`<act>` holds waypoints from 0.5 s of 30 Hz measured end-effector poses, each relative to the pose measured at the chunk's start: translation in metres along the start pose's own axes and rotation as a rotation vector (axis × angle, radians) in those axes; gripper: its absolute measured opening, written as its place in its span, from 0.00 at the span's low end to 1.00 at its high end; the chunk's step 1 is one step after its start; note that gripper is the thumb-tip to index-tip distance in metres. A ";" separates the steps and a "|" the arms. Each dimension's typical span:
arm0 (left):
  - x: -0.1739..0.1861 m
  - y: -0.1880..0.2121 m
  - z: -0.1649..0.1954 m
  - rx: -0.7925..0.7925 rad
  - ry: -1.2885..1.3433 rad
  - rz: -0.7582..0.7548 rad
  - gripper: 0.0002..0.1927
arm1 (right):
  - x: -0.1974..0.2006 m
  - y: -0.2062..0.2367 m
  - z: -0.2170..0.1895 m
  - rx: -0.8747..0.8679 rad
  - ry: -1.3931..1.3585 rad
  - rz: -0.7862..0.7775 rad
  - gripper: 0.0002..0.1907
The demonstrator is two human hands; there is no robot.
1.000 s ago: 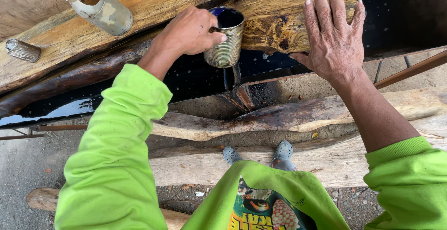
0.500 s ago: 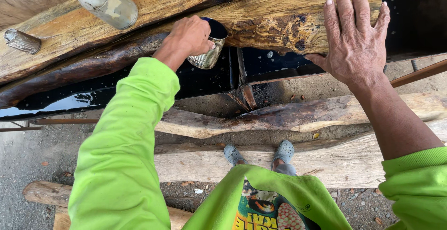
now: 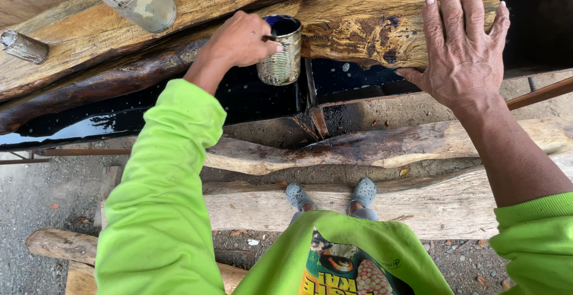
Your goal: The person scoops dark liquid from a long wooden trough using a tin can and pours it into a cut plastic bottle, repeating the transfer along the trough, then lifts and repositions the bottle and a second cut plastic jug.
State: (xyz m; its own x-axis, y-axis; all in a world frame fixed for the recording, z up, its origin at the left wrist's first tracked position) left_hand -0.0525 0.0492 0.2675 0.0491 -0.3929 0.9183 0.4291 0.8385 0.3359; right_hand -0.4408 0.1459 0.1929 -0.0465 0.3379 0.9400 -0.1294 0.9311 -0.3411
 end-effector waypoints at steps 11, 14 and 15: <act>-0.061 -0.006 -0.078 0.133 -0.117 0.041 0.19 | 0.009 0.003 0.010 -0.005 -0.060 -0.008 0.56; -0.066 -0.016 -0.079 0.111 -0.164 0.016 0.19 | -0.001 0.010 0.022 0.013 0.107 -0.007 0.56; -0.067 -0.022 -0.077 0.108 -0.159 0.012 0.19 | -0.005 0.012 0.027 0.017 0.155 -0.004 0.57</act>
State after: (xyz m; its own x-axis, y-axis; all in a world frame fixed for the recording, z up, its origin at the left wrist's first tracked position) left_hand 0.0042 0.0282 0.1825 -0.0936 -0.3249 0.9411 0.3296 0.8818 0.3372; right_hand -0.4686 0.1522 0.1843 0.1074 0.3522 0.9297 -0.1466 0.9305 -0.3356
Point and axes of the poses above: each hand's wrist, its own y-axis away from the middle knuckle, its own x-axis out of the back of the hand, z = x × y, the point moved 1 cm from there along -y, towards the middle knuckle, and after that the axes turned 10 degrees about -x, right-handed, at the moved point
